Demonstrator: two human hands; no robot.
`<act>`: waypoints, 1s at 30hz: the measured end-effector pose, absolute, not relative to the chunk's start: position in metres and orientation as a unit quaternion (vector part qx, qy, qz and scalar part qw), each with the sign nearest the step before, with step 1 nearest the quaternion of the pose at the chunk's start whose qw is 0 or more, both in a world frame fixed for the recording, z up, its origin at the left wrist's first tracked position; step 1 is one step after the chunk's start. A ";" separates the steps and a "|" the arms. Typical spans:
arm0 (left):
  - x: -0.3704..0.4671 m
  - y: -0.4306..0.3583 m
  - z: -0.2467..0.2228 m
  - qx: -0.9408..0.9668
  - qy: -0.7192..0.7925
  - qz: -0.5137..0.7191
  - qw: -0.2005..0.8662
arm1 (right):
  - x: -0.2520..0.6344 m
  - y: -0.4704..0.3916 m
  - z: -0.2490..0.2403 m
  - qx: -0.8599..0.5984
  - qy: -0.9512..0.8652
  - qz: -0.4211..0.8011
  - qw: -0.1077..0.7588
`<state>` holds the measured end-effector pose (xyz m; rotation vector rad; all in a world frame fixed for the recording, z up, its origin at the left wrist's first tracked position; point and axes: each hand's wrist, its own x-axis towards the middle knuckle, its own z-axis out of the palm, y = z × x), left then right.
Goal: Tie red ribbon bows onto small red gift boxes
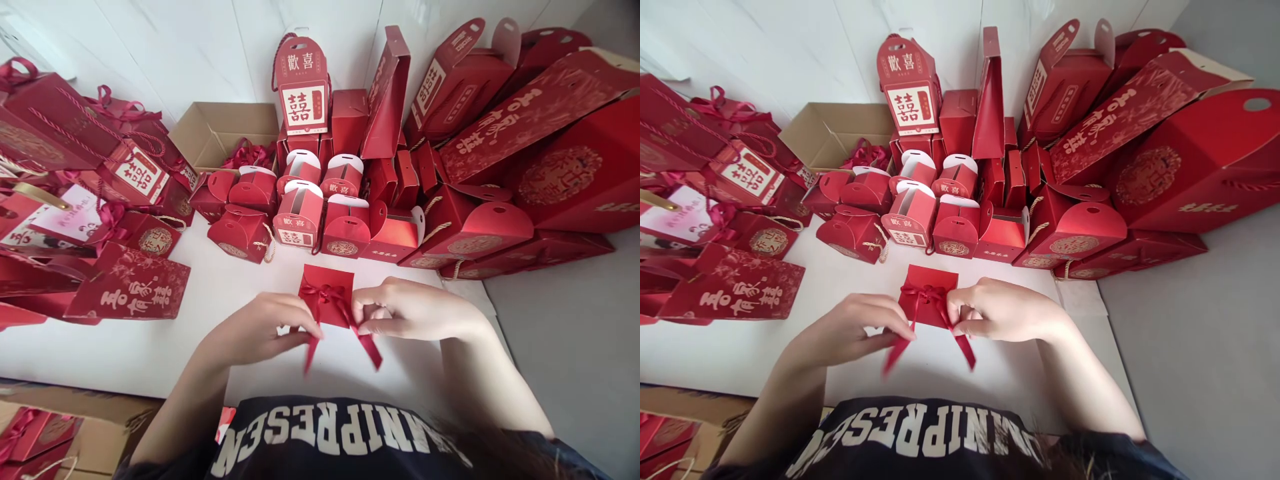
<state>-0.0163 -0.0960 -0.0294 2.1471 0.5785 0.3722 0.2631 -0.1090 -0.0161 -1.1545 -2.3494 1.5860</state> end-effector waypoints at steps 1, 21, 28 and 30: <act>-0.019 -0.099 -0.026 0.870 0.226 0.102 0.427 | 0.264 -0.109 -0.016 -0.377 -0.774 0.507 0.020; -0.013 -0.069 -0.049 0.859 0.374 0.191 0.292 | 0.253 -0.091 -0.046 -0.377 -0.837 0.335 0.214; -0.015 -0.062 -0.048 0.881 0.337 0.183 0.279 | 0.254 -0.093 -0.046 -0.389 -0.830 0.334 0.220; -0.015 -0.059 -0.049 0.886 0.334 0.167 0.274 | 0.254 -0.092 -0.047 -0.391 -0.832 0.331 0.215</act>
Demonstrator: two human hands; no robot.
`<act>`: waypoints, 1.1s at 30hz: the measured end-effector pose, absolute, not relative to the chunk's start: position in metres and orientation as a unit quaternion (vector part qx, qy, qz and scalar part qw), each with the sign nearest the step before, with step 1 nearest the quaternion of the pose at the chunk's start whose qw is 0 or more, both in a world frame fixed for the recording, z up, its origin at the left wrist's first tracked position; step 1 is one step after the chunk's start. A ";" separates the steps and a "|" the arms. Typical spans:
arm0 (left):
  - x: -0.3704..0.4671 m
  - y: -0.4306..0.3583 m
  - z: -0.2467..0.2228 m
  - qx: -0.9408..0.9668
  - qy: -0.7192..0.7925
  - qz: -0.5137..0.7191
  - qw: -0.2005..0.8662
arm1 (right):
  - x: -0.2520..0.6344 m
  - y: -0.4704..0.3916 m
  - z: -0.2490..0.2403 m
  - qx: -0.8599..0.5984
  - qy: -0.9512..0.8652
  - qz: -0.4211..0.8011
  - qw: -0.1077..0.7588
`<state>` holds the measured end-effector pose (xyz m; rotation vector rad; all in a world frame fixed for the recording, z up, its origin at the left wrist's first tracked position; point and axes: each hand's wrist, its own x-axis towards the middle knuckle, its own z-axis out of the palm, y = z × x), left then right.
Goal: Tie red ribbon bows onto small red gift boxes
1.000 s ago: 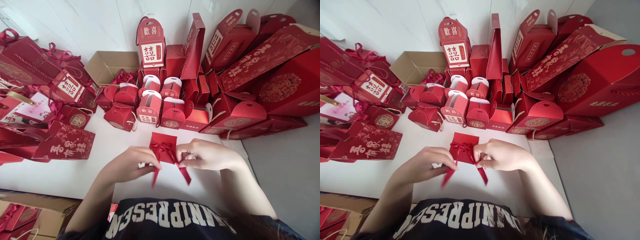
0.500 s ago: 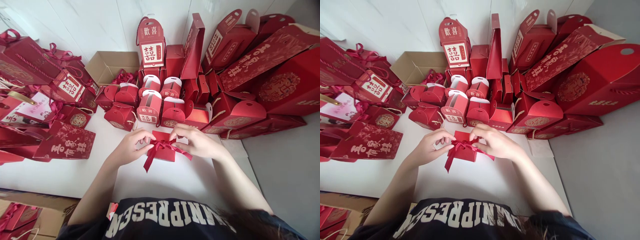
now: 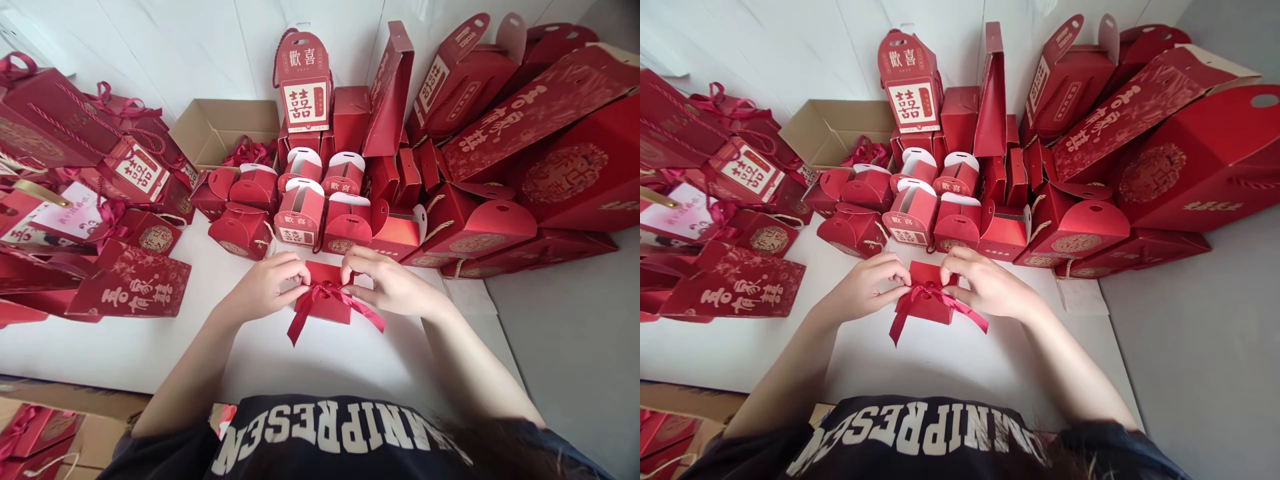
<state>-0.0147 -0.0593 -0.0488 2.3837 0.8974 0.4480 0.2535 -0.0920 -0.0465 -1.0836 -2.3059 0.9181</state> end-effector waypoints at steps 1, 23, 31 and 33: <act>-0.015 -0.058 -0.049 0.889 0.332 0.157 0.272 | 0.253 -0.092 -0.047 -0.392 -0.832 0.330 0.212; -0.003 -0.036 -0.065 0.856 0.236 0.200 0.415 | 0.254 -0.078 -0.058 -0.333 -0.792 0.459 0.227; -0.005 -0.033 -0.079 0.803 0.250 0.240 0.484 | 0.256 -0.071 -0.065 -0.293 -0.748 0.553 0.222; -0.006 -0.033 -0.081 0.801 0.252 0.255 0.480 | 0.256 -0.071 -0.065 -0.291 -0.742 0.557 0.232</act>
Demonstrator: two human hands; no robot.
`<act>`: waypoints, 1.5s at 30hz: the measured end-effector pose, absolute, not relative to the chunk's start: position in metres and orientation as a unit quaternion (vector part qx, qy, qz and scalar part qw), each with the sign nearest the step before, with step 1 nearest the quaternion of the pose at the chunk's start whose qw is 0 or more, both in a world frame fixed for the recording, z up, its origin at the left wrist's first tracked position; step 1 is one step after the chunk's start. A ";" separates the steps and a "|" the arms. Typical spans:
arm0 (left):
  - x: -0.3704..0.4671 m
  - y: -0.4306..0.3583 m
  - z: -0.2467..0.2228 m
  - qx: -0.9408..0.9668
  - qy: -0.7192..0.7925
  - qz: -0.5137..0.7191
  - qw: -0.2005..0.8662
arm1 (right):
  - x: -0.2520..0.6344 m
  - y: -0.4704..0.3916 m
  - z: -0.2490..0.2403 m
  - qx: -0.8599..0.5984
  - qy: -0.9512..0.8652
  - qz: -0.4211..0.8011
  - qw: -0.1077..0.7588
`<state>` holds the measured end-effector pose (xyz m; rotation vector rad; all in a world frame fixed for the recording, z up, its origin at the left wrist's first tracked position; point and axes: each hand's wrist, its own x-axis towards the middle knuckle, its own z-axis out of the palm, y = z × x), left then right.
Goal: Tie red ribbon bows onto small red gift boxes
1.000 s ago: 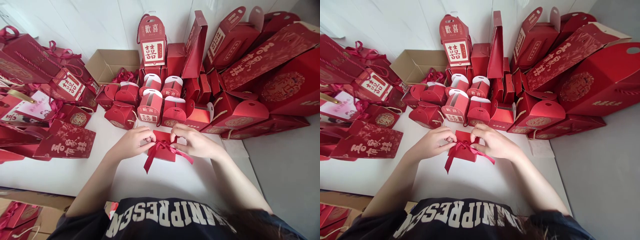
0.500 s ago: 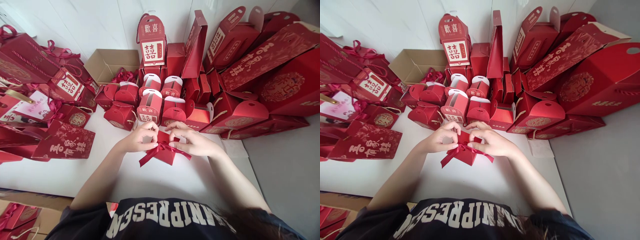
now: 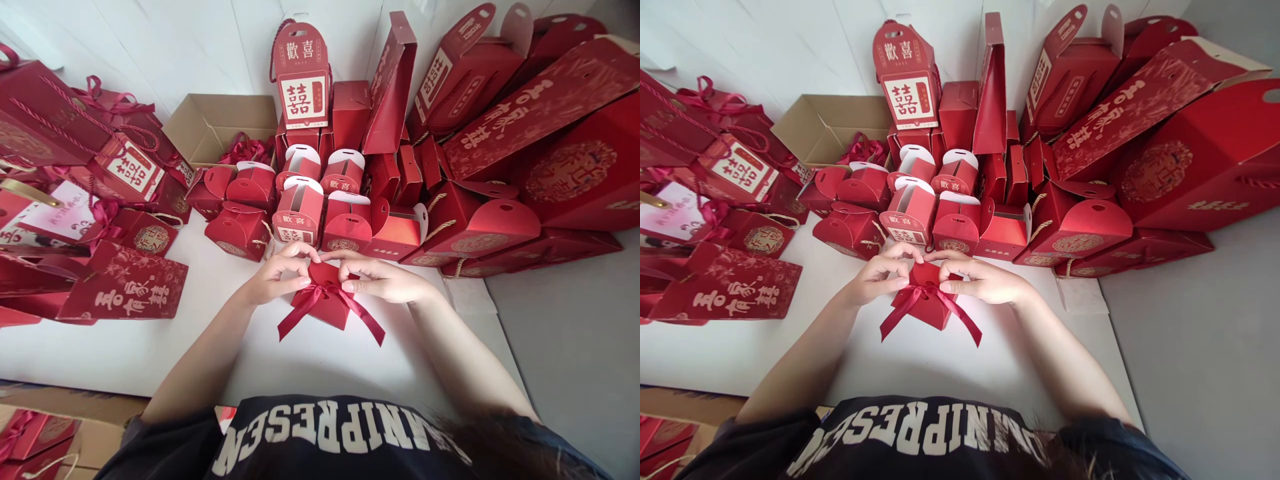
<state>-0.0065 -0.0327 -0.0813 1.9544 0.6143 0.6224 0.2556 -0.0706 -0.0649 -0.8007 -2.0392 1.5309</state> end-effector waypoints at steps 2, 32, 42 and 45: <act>-0.008 -0.033 -0.083 0.802 0.257 0.255 0.475 | 0.255 -0.070 -0.066 -0.302 -0.742 0.548 0.239; -0.008 -0.038 -0.090 0.785 0.279 0.269 0.483 | 0.253 -0.066 -0.083 -0.306 -0.710 0.553 0.310; -0.003 -0.041 -0.090 0.798 0.282 0.275 0.457 | 0.253 -0.066 -0.083 -0.295 -0.672 0.612 0.295; -0.002 -0.042 -0.091 0.793 0.284 0.280 0.461 | 0.250 -0.068 -0.086 -0.301 -0.638 0.639 0.307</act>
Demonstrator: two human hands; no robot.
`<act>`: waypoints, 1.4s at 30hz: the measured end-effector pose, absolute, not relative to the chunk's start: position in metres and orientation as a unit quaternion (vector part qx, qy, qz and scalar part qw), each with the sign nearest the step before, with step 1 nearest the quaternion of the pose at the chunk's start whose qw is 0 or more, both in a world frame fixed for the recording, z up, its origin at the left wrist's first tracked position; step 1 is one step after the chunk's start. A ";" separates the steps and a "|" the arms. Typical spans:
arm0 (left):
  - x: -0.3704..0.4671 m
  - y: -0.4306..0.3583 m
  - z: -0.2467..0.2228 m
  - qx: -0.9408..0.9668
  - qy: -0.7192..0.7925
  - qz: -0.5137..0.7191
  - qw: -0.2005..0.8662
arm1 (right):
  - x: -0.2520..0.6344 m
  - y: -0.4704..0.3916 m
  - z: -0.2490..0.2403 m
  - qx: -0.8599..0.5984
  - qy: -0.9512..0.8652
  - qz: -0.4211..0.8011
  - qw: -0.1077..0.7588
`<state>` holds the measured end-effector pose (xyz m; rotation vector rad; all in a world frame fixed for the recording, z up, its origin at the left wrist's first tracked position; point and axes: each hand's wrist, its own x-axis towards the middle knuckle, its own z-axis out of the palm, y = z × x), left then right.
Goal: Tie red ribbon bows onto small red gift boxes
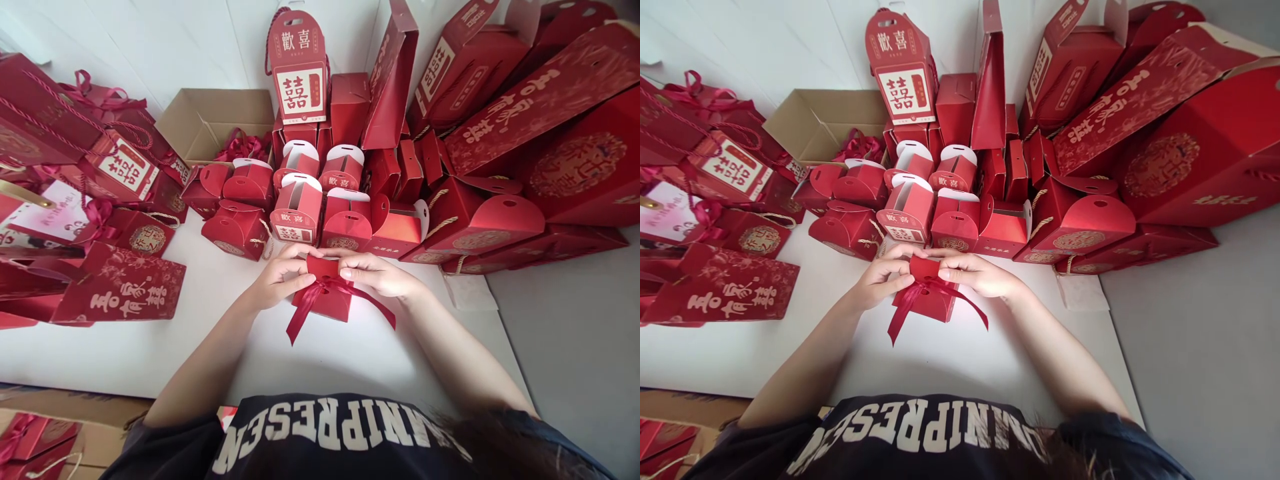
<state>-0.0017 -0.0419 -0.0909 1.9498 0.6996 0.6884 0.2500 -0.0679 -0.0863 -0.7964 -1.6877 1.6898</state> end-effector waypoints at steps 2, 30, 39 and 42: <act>-0.001 -0.042 -0.091 0.791 0.284 0.277 0.466 | 0.248 -0.069 -0.088 -0.306 -0.629 0.643 0.312; 0.006 -0.051 -0.088 0.790 0.326 0.290 0.431 | 0.250 -0.065 -0.090 -0.305 -0.696 0.565 0.323; 0.010 -0.057 -0.078 0.811 0.345 0.247 0.403 | 0.243 -0.069 -0.083 -0.317 -0.698 0.558 0.318; 0.012 -0.059 -0.078 0.813 0.353 0.246 0.391 | 0.247 -0.068 -0.082 -0.310 -0.706 0.566 0.292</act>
